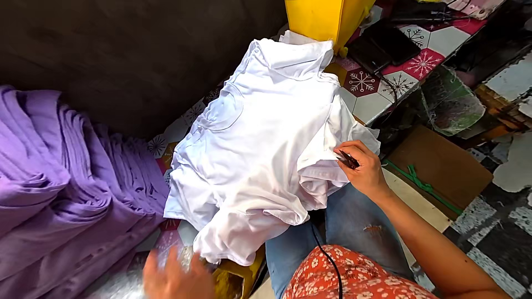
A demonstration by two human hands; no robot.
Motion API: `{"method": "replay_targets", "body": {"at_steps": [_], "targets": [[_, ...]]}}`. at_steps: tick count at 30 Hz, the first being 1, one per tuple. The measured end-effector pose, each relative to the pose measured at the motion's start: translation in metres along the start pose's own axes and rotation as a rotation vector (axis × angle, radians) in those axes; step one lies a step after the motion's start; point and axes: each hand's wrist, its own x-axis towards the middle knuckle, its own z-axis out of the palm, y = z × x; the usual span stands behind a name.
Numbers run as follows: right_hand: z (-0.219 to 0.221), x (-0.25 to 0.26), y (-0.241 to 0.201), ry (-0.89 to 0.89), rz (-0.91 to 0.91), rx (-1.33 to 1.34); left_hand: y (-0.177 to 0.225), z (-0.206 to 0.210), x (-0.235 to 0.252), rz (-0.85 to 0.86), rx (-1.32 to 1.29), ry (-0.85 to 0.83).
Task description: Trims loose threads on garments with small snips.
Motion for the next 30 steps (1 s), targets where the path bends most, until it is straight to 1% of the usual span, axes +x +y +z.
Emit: {"method": "replay_targets", "body": {"at_steps": [1, 2, 3, 4, 6, 7, 8, 9, 11, 12, 13, 14, 15, 16, 17, 18, 20, 22, 25, 26, 29, 30], "targets": [[-0.004, 0.003, -0.001, -0.015, 0.001, 0.015, 0.052, 0.001, 0.017, 0.169, -0.205, 0.137], [-0.007, 0.006, -0.002, -0.033, 0.004, 0.03, 0.102, 0.013, 0.03, 0.317, -0.421, 0.204], [-0.01, 0.009, -0.004, -0.055, 0.007, 0.045, 0.145, 0.033, 0.041, 0.452, -0.588, 0.184], [-0.014, 0.013, -0.005, -0.083, 0.013, 0.058, 0.181, 0.058, 0.049, 0.581, -0.69, 0.123], [-0.027, 0.02, -0.007, -0.158, 0.036, 0.075, 0.231, 0.097, 0.065, 0.784, -0.784, -0.029], [-0.036, 0.025, -0.007, -0.191, 0.063, 0.093, 0.247, 0.103, 0.074, 0.813, -0.843, -0.108], [-0.047, 0.03, -0.007, -0.217, 0.107, 0.128, 0.257, 0.102, 0.083, 0.78, -0.934, -0.212], [-0.057, 0.037, -0.006, -0.241, 0.164, 0.184, 0.262, 0.097, 0.093, 0.701, -1.036, -0.347], [-0.069, 0.05, 0.0, -0.27, 0.285, 0.323, 0.266, 0.086, 0.112, 0.463, -1.226, -0.701], [-0.069, 0.056, 0.006, -0.279, 0.341, 0.379, 0.267, 0.086, 0.118, 0.351, -1.302, -0.851], [-0.065, 0.061, 0.012, -0.291, 0.382, 0.395, 0.27, 0.088, 0.121, 0.257, -1.346, -0.945], [-0.06, 0.064, 0.017, -0.287, 0.396, 0.351, 0.273, 0.089, 0.122, 0.18, -1.363, -0.986], [-0.054, 0.065, 0.019, -0.244, 0.374, 0.247, 0.276, 0.09, 0.122, 0.118, -1.369, -0.995], [-0.05, 0.062, 0.019, -0.161, 0.319, 0.132, 0.279, 0.09, 0.12, 0.074, -1.376, -0.976], [-0.047, 0.058, 0.016, -0.057, 0.225, 0.041, 0.28, 0.089, 0.119, 0.054, -1.382, -0.944], [-0.046, 0.053, 0.011, 0.035, 0.144, -0.005, 0.281, 0.087, 0.117, 0.047, -1.385, -0.917], [-0.044, 0.042, -0.004, 0.134, 0.084, 0.025, 0.282, 0.083, 0.114, 0.069, -1.398, -0.882], [-0.04, 0.036, -0.014, 0.101, 0.1, 0.074, 0.281, 0.081, 0.112, 0.121, -1.4, -0.868], [-0.026, 0.038, -0.01, 0.056, 0.093, 0.11, 0.282, 0.08, 0.108, 0.179, -1.373, -0.825], [-0.023, 0.039, -0.008, 0.055, 0.108, 0.134, 0.282, 0.08, 0.107, 0.167, -1.367, -0.806], [-0.026, 0.04, -0.006, 0.036, 0.24, 0.304, 0.28, 0.081, 0.108, 0.094, -1.39, -0.785], [-0.027, 0.04, -0.004, 0.023, 0.24, 0.339, 0.279, 0.081, 0.108, 0.082, -1.396, -0.781]]}}
